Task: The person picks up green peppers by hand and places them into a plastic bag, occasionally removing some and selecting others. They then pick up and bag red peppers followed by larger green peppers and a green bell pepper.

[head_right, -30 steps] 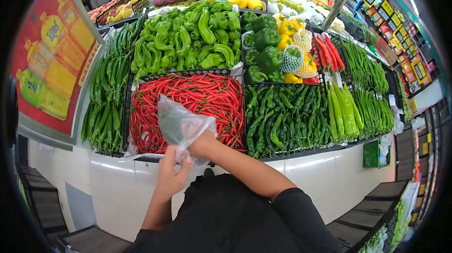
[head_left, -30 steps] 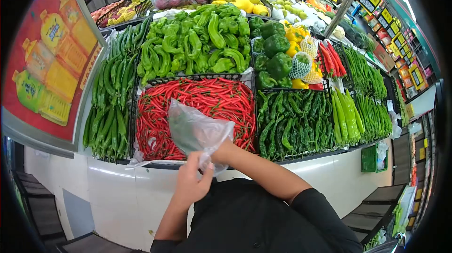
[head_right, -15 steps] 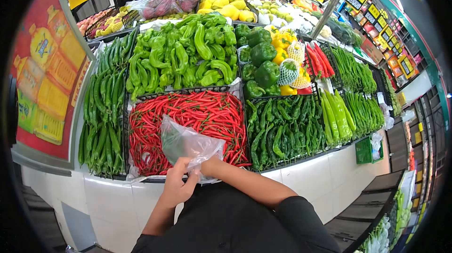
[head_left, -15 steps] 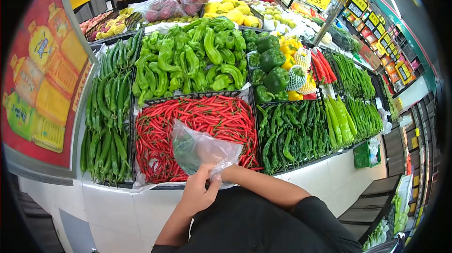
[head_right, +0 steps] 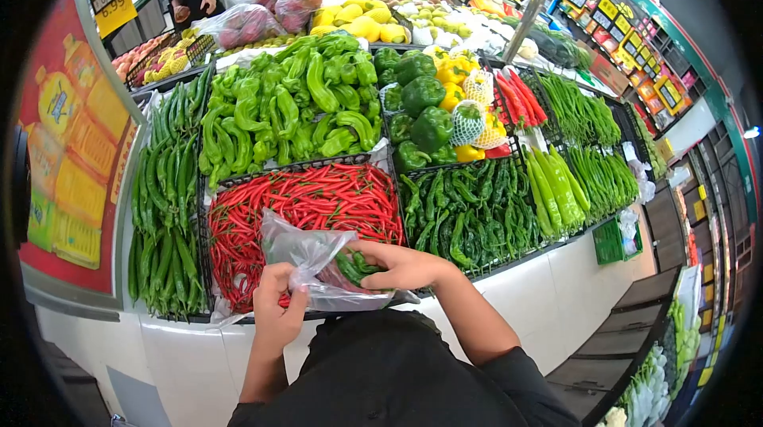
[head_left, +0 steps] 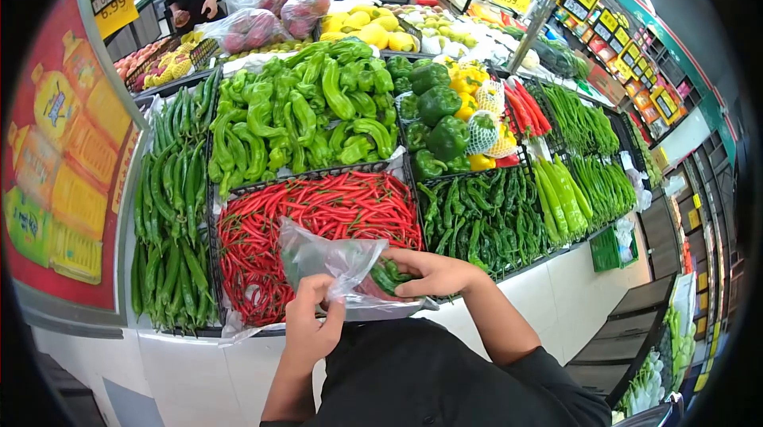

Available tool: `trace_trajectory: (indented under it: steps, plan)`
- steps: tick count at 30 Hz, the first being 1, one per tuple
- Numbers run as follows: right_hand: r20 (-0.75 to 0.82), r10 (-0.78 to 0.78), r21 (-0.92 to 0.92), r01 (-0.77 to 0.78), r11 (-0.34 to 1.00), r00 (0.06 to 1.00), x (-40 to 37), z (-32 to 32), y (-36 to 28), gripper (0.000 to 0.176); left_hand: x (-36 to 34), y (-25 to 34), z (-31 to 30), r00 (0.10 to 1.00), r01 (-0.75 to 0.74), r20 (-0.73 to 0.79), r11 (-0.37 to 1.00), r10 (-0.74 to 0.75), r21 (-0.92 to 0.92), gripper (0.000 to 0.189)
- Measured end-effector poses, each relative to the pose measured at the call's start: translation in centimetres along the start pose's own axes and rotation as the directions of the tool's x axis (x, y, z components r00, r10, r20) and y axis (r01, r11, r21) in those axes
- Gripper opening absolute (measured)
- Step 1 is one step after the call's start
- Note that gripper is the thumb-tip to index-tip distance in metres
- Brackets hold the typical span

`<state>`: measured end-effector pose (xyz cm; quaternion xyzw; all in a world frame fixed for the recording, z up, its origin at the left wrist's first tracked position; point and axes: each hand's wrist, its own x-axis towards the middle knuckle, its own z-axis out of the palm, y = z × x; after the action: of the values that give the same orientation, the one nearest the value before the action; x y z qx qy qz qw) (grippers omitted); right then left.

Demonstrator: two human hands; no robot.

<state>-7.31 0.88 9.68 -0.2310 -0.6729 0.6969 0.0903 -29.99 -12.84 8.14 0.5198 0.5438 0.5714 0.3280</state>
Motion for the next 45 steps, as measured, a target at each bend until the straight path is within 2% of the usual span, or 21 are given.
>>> trace_trajectory:
  steps: [4, 8, 11, 13, 14, 15, 16, 18, 20, 21, 23, 25, 26, 29, 31, 32, 34, 40, 41, 44, 45]
  plan:
    - [0.003, 0.075, 0.241, -0.073, 0.968, 0.997, -3.1, -0.8, -1.2, 0.068, 0.2, -0.1, 0.8, 0.999, -0.051, -0.004, 0.995, 0.051, 0.083, 0.026]
    - [0.033, 0.038, 0.171, -0.044, 0.984, 0.999, -5.5, -1.6, -1.6, 0.066, 0.4, 1.1, 1.8, 0.997, -0.051, -0.048, 0.995, 0.055, 0.089, 0.029]
    - [-0.103, -0.038, 0.230, 0.060, 0.971, 0.994, -6.9, -1.8, -1.1, 0.065, -0.2, 0.9, 2.0, 0.958, -0.202, -0.123, 0.914, 0.260, 0.352, 0.037]
    - [-0.179, -0.065, 0.288, 0.115, 0.951, 0.982, -7.8, -1.5, -1.1, 0.063, 0.1, 2.5, 3.2, 0.858, -0.441, -0.021, 0.757, 0.513, 0.483, 0.038]
    - [-0.165, -0.030, 0.274, 0.075, 0.959, 0.986, -8.2, -1.2, -1.4, 0.061, 0.1, 3.3, 4.0, 0.782, -0.543, 0.041, 0.648, 0.622, 0.535, 0.039]
    - [-0.149, 0.004, 0.257, 0.035, 0.966, 0.989, -8.5, -1.0, -1.8, 0.060, 0.0, 3.8, 4.8, 0.762, -0.619, 0.170, 0.626, 0.625, 0.475, 0.041]
    - [-0.132, 0.035, 0.235, -0.003, 0.972, 0.991, -8.8, -0.9, -2.2, 0.058, 0.1, 4.2, 6.1, 0.798, -0.595, 0.199, 0.694, 0.569, 0.405, 0.042]
    - [-0.175, -0.042, 0.109, 0.061, 0.992, 0.984, -9.3, -0.7, -1.2, 0.055, 0.5, 4.9, 8.9, 0.849, -0.519, 0.268, 0.812, 0.455, 0.266, 0.044]
    - [-0.187, -0.002, 0.118, 0.024, 0.993, 0.982, -10.9, -1.2, -0.7, 0.056, 0.2, 4.2, 11.3, 0.936, -0.309, 0.209, 0.946, 0.284, 0.098, 0.048]
    - [-0.209, -0.014, 0.026, 0.020, 0.999, 0.978, -12.0, -1.6, -1.2, 0.056, 0.1, 4.1, 12.5, 0.960, -0.216, 0.189, 0.976, 0.207, 0.032, 0.049]
    - [-0.224, -0.064, -0.113, 0.039, 0.993, 0.972, -14.0, -2.3, -1.2, 0.054, -0.2, 4.4, 15.6, 0.989, 0.007, 0.149, 0.985, 0.019, -0.174, 0.047]
    - [-0.221, -0.178, -0.265, 0.117, 0.957, 0.959, -15.8, -3.3, -0.9, 0.048, -0.1, 4.4, 18.4, 0.968, 0.147, 0.234, 0.962, -0.093, -0.229, 0.041]
    - [-0.225, -0.183, -0.248, 0.125, 0.961, 0.957, -16.8, -3.9, -0.5, 0.047, -0.1, 4.3, 19.9, 0.950, 0.215, 0.280, 0.944, -0.142, -0.252, 0.038]
    - [-0.265, -0.254, -0.221, 0.198, 0.955, 0.930, -20.0, -5.8, 2.4, 0.042, -0.4, 4.3, 24.4, 0.955, 0.161, 0.277, 0.968, -0.104, -0.191, 0.028]
    - [-0.286, -0.165, -0.193, 0.112, 0.975, 0.944, -22.5, -7.4, 3.5, 0.042, -0.6, 4.4, 27.0, 0.958, 0.103, 0.281, 0.984, -0.059, -0.142, 0.022]
    - [-0.294, -0.118, -0.176, 0.068, 0.982, 0.949, -23.7, -8.1, 4.0, 0.041, -0.8, 5.0, 28.5, 0.957, 0.135, 0.277, 0.975, -0.083, -0.175, 0.021]
    - [-0.328, -0.166, -0.161, 0.118, 0.980, 0.930, -26.1, -9.2, 4.9, 0.035, -1.2, 6.4, 31.1, 0.954, 0.202, 0.265, 0.950, -0.137, -0.237, 0.019]
    - [-0.391, -0.260, -0.201, 0.194, 0.960, 0.883, -32.8, -11.7, 8.7, 0.026, -1.3, 6.6, 36.8, 0.905, 0.340, 0.313, 0.933, -0.290, -0.120, 0.016]
    - [-0.453, -0.305, -0.285, 0.188, 0.940, 0.838, -33.4, -11.7, 10.0, 0.028, -0.8, 6.7, 37.7, 0.897, 0.370, 0.304, 0.921, -0.320, -0.121, 0.016]
    - [-0.568, -0.236, -0.341, 0.035, 0.939, 0.788, -34.5, -12.2, 11.4, 0.027, 1.1, 5.1, 40.0, 0.888, 0.371, 0.300, 0.928, -0.349, -0.019, 0.017]
    - [-0.621, -0.159, -0.225, 0.019, 0.974, 0.767, -34.4, -12.3, 11.4, 0.026, 1.8, 4.4, 40.6, 0.886, 0.367, 0.305, 0.930, -0.350, 0.002, 0.018]
